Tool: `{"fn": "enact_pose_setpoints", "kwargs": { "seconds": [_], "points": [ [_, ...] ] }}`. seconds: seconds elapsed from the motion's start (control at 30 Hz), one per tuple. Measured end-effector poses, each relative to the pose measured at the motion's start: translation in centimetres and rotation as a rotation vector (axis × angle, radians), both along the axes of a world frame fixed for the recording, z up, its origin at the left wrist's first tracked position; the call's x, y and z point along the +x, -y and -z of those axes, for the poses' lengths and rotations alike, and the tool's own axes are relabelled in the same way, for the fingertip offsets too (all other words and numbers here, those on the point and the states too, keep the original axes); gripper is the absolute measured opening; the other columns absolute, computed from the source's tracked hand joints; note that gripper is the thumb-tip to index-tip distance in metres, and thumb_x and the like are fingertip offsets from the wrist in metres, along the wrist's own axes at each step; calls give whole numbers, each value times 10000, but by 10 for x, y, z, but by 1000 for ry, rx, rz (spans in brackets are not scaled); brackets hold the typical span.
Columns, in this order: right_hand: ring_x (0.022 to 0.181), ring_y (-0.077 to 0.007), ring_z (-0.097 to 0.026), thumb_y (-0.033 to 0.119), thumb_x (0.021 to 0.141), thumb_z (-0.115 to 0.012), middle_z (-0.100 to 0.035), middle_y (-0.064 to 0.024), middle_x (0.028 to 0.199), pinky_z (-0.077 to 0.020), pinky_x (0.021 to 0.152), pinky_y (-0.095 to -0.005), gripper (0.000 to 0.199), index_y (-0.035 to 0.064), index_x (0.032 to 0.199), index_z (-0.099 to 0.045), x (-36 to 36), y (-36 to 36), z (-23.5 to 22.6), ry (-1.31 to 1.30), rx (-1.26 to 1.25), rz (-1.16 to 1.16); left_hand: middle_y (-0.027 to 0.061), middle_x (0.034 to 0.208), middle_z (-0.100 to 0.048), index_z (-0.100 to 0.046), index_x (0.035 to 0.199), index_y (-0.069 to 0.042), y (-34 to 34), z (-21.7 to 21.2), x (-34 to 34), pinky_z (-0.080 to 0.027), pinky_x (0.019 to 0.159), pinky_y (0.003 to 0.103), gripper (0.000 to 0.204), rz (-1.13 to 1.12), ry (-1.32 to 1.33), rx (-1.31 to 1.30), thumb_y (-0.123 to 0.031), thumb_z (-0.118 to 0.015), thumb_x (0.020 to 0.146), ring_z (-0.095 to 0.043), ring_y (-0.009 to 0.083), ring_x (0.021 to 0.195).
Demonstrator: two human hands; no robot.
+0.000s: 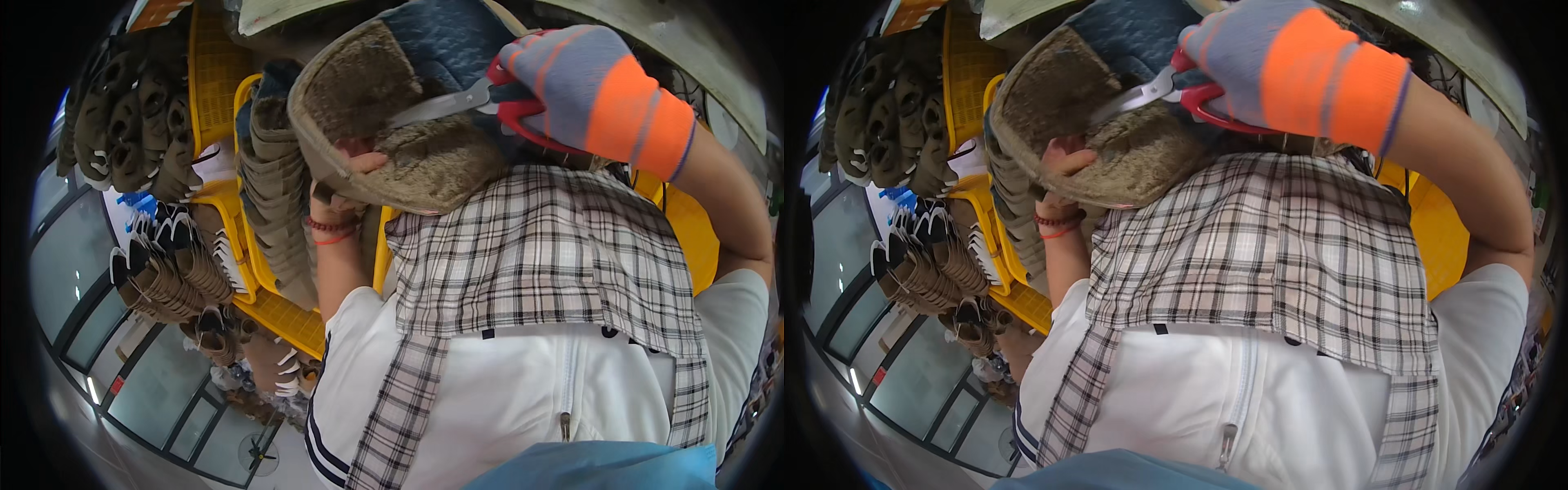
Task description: The person uses shears to trim the fuzzy lining inside a series of beige slip-on shoes. They pick up each shoe from a yellow bin, cut the interior material, and place the shoe on a nearby table, repeating this process for multiple units.
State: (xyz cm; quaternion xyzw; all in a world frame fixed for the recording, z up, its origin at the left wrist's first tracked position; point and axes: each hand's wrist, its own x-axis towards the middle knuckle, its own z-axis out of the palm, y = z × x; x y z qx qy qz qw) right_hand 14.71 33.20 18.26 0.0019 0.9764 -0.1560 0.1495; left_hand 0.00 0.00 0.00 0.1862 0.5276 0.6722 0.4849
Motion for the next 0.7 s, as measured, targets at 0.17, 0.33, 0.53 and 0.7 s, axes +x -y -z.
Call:
{"fn": "enact_pose_setpoints", "kwargs": {
  "seconds": [0.17, 0.33, 0.53, 0.7],
  "points": [
    [692, -78, -516, 209, 675, -783, -554, -29, 767, -446, 625, -241, 487, -5, 1040, -542, 10, -11, -17, -595, -516, 159, 248, 1269, -420, -434, 1244, -6, -80, -35, -17, -434, 912, 448, 507, 156, 139, 518, -330, -519, 863, -504, 368, 1075],
    [625, -215, -600, 401, 670, -753, -607, -107, 705, -470, 576, -277, 496, 18, 933, -579, 22, -15, -25, -691, -743, 319, 162, 1184, -495, -357, 1269, 20, -198, -121, 24, -404, 924, 347, 492, 61, -457, 247, -99, -520, 822, -499, 259, 1081],
    [655, -217, -600, 272, 709, -740, -589, -112, 714, -457, 562, -270, 367, 18, 908, -565, 118, -70, -32, -1048, -348, 580, 131, 965, -603, -553, 1034, 30, -206, -120, 42, -478, 726, 292, 207, -214, -302, -23, -90, -477, 883, -590, 171, 827],
    [553, -211, -472, 255, 709, -739, -505, -126, 643, -414, 534, -318, 352, 14, 857, -530, 152, -83, 55, -940, -26, 606, 91, 841, -622, -584, 927, 42, -147, -49, 61, -468, 694, 279, 311, -309, 97, -75, -255, -489, 914, -573, 153, 724]
  ]
}}
